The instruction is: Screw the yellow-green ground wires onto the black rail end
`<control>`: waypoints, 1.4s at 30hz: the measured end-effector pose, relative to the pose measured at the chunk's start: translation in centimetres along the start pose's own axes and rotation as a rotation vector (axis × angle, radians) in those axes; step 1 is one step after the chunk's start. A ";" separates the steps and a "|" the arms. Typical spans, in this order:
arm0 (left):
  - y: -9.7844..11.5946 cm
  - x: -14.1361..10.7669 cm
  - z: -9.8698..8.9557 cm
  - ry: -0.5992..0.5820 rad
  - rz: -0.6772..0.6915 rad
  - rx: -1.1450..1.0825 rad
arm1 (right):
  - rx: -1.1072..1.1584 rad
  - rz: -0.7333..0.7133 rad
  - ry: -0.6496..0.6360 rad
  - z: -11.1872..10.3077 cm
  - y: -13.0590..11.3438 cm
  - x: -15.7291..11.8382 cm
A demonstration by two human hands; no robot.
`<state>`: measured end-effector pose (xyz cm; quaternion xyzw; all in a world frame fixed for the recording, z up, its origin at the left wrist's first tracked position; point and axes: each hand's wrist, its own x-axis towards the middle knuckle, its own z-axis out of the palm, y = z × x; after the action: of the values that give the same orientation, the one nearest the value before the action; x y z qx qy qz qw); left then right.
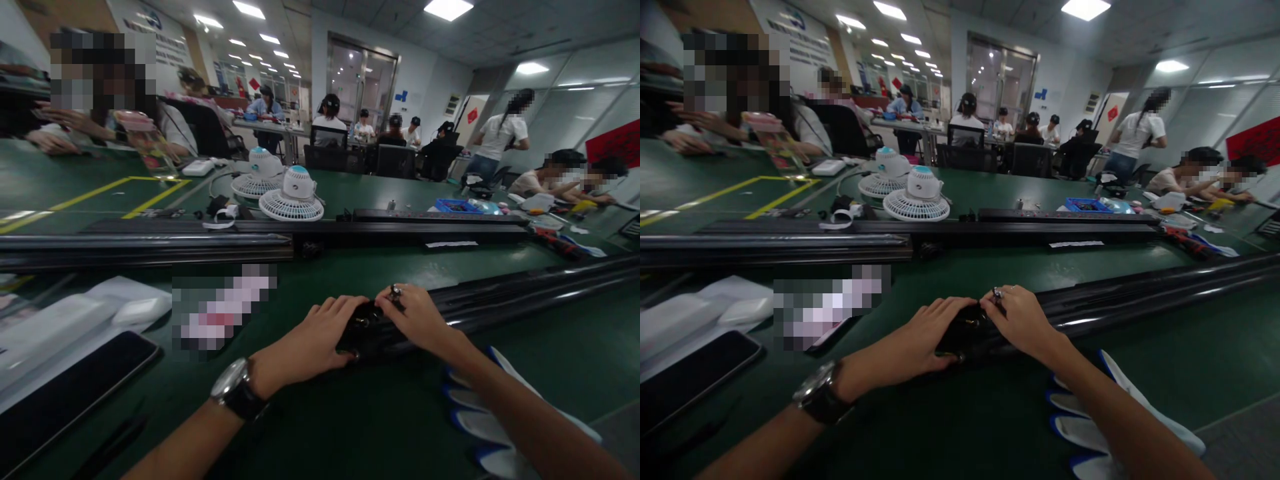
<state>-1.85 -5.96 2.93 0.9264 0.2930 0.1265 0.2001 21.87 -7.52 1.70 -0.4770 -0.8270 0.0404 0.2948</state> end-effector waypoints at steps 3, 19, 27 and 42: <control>0.1 -0.2 0.0 0.002 -0.012 -0.019 | 0.013 -0.056 -0.052 0.1 -0.4 0.0; -0.1 0.0 0.7 0.014 -0.012 0.046 | -0.111 -0.069 -0.047 0.0 -0.4 -0.1; -0.2 -0.1 0.5 -0.019 0.018 0.114 | -0.049 -0.129 -0.131 -0.6 -0.8 0.1; 0.2 -0.6 -0.2 0.059 0.089 0.020 | 0.038 -0.022 0.011 -0.5 0.0 -0.3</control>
<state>-2.30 -6.36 3.12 0.9363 0.2586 0.1594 0.1763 22.25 -7.89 2.02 -0.4624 -0.8296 0.0503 0.3090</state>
